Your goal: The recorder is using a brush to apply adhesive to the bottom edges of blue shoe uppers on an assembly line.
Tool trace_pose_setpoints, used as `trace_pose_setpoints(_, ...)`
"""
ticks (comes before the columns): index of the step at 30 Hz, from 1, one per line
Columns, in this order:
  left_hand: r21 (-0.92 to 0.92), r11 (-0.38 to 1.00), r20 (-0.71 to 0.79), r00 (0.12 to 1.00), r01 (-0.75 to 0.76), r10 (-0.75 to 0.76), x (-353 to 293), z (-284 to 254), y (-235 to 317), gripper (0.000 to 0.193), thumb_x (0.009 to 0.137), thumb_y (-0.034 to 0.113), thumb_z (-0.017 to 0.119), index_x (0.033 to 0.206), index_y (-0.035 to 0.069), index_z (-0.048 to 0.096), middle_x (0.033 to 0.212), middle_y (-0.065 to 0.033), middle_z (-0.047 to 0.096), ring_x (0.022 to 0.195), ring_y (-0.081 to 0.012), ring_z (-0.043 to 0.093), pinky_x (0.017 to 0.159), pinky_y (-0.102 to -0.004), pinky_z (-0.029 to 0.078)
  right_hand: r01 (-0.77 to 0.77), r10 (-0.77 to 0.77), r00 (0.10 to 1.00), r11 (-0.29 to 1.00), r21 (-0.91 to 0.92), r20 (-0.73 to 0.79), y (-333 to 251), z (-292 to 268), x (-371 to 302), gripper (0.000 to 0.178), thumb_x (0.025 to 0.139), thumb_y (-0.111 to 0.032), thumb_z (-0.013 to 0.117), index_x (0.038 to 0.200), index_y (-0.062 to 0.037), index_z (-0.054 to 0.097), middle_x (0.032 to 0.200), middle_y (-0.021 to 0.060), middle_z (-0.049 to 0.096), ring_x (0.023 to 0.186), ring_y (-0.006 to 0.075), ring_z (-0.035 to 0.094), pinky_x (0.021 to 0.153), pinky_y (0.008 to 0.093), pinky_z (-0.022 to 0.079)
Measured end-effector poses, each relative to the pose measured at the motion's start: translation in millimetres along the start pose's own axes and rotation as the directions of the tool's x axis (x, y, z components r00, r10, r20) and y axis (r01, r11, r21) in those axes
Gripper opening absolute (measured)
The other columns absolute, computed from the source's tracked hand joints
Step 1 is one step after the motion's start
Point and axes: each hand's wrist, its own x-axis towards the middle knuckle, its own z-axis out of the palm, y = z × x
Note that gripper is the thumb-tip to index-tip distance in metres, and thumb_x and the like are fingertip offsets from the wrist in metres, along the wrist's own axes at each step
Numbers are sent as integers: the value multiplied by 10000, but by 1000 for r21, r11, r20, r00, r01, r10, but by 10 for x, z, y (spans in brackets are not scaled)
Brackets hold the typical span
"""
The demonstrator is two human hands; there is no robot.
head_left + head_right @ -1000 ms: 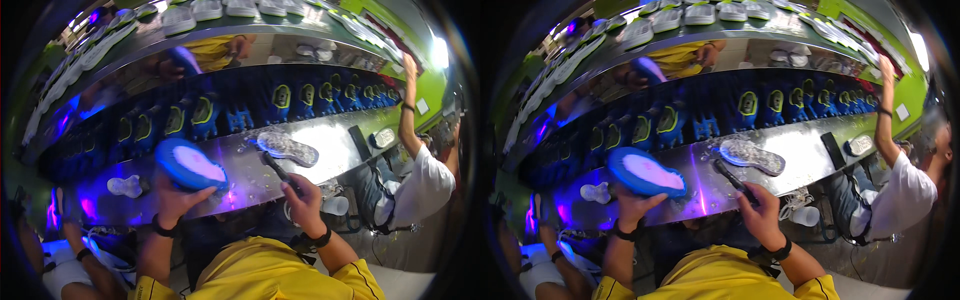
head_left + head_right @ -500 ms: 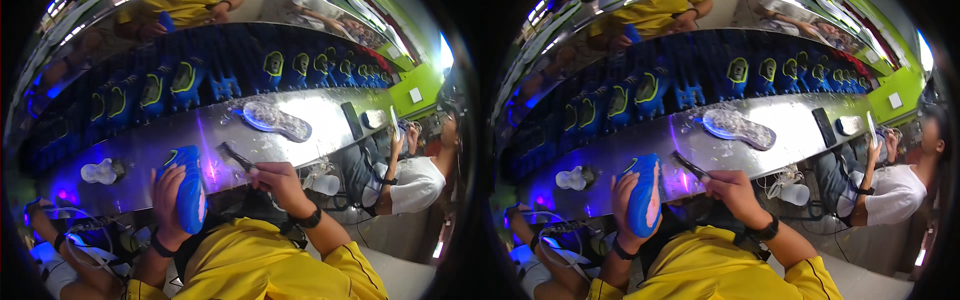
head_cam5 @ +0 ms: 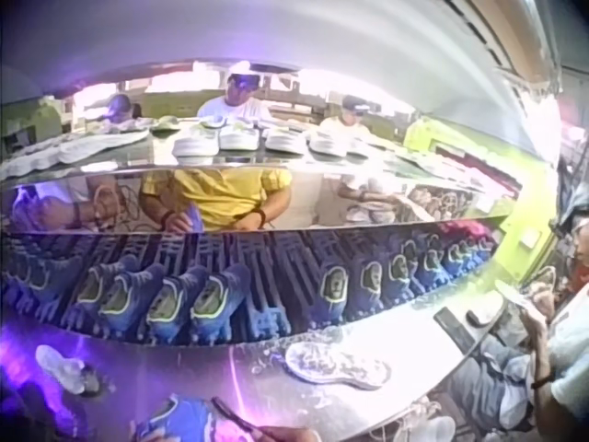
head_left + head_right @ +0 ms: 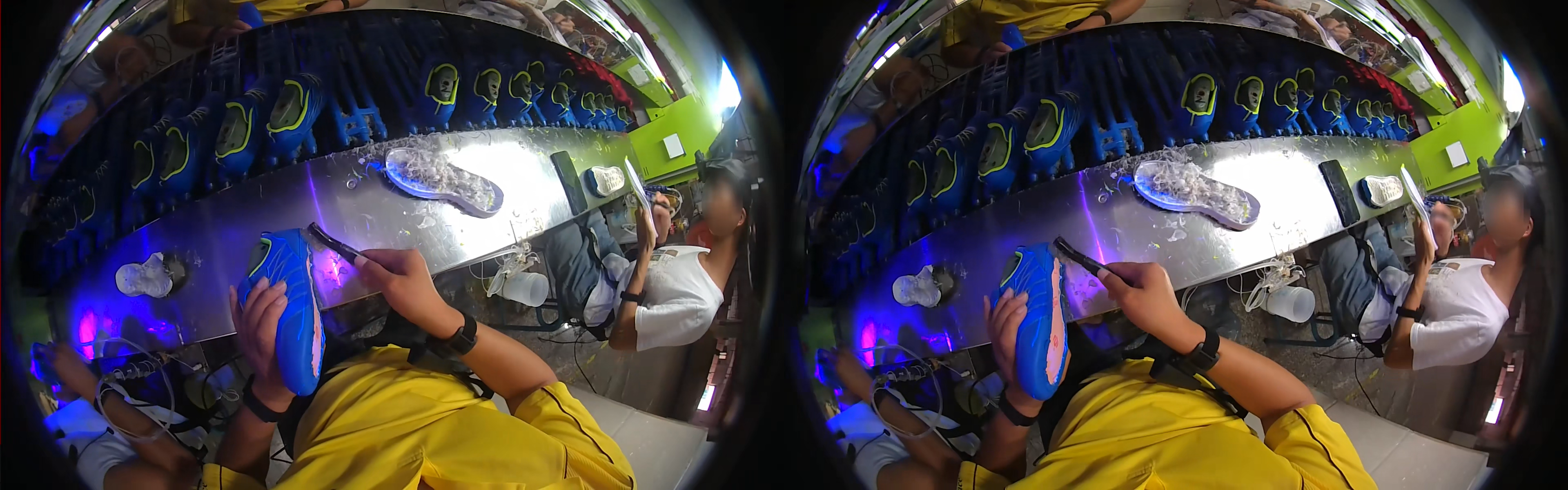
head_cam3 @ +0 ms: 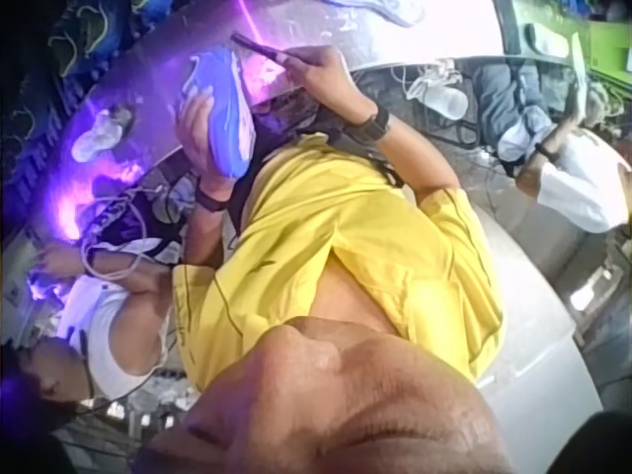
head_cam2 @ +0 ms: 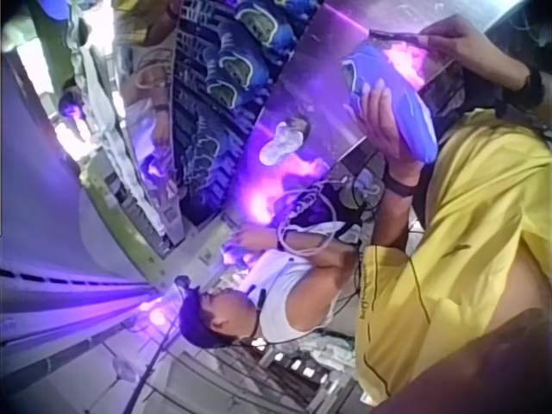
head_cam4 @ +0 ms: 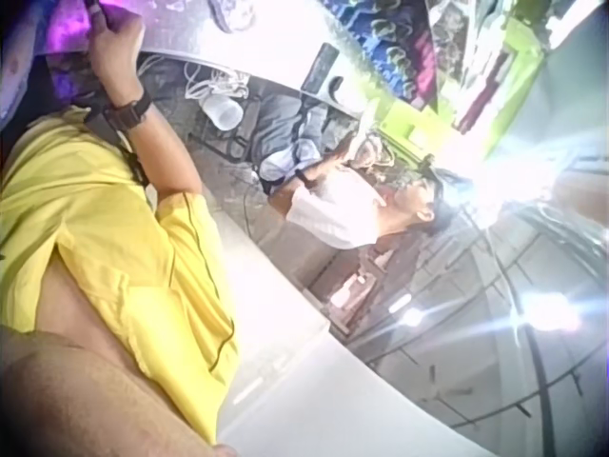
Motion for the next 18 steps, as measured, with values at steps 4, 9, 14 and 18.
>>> trace_pose_setpoints(4, 7, 1000, -19, 1000, -13, 13, -53, 24, -27, 699, 889, 352, 798, 1423, 70, 445, 1383, -181, 609, 1339, -418, 569, 1221, -689, 298, 25, -25, 1000, 1000, 15, 11, 120, -8, -83, 282, 1044, -221, 677, 953, 35, 751, 707, -29, 567, 693, 63, 482, 620, 287, 403)
trace_pose_setpoints(9, 14, 999, -23, 999, -28, 29, -111, 33, -41, 696, 893, 368, 794, 1416, 65, 449, 1379, -179, 612, 1339, -416, 568, 1223, -687, 298, 59, -63, 997, 995, -78, -44, 13, 9, -2, 268, 1046, -217, 680, 1032, 39, 756, 708, 8, 578, 695, 75, 491, 624, 301, 424)
trace_pose_setpoints(14, 7, 1000, -49, 999, 4, -4, -109, 31, -8, 635, 917, 337, 776, 1402, 69, 466, 1381, -167, 615, 1342, -403, 572, 1223, -692, 295, 93, -92, 996, 991, -91, 10, 114, 40, -28, 271, 1050, -228, 688, 1069, 34, 754, 717, 8, 584, 698, 77, 498, 625, 301, 429)
trace_pose_setpoints(18, -8, 1000, -40, 999, -3, 2, -158, 33, -60, 732, 884, 350, 807, 1446, 60, 439, 1408, -181, 594, 1364, -427, 545, 1225, -687, 291, 59, -66, 993, 996, 67, 101, 140, 34, -195, 277, 1069, -228, 669, 1032, 29, 763, 725, -26, 581, 697, 65, 486, 623, 281, 410)
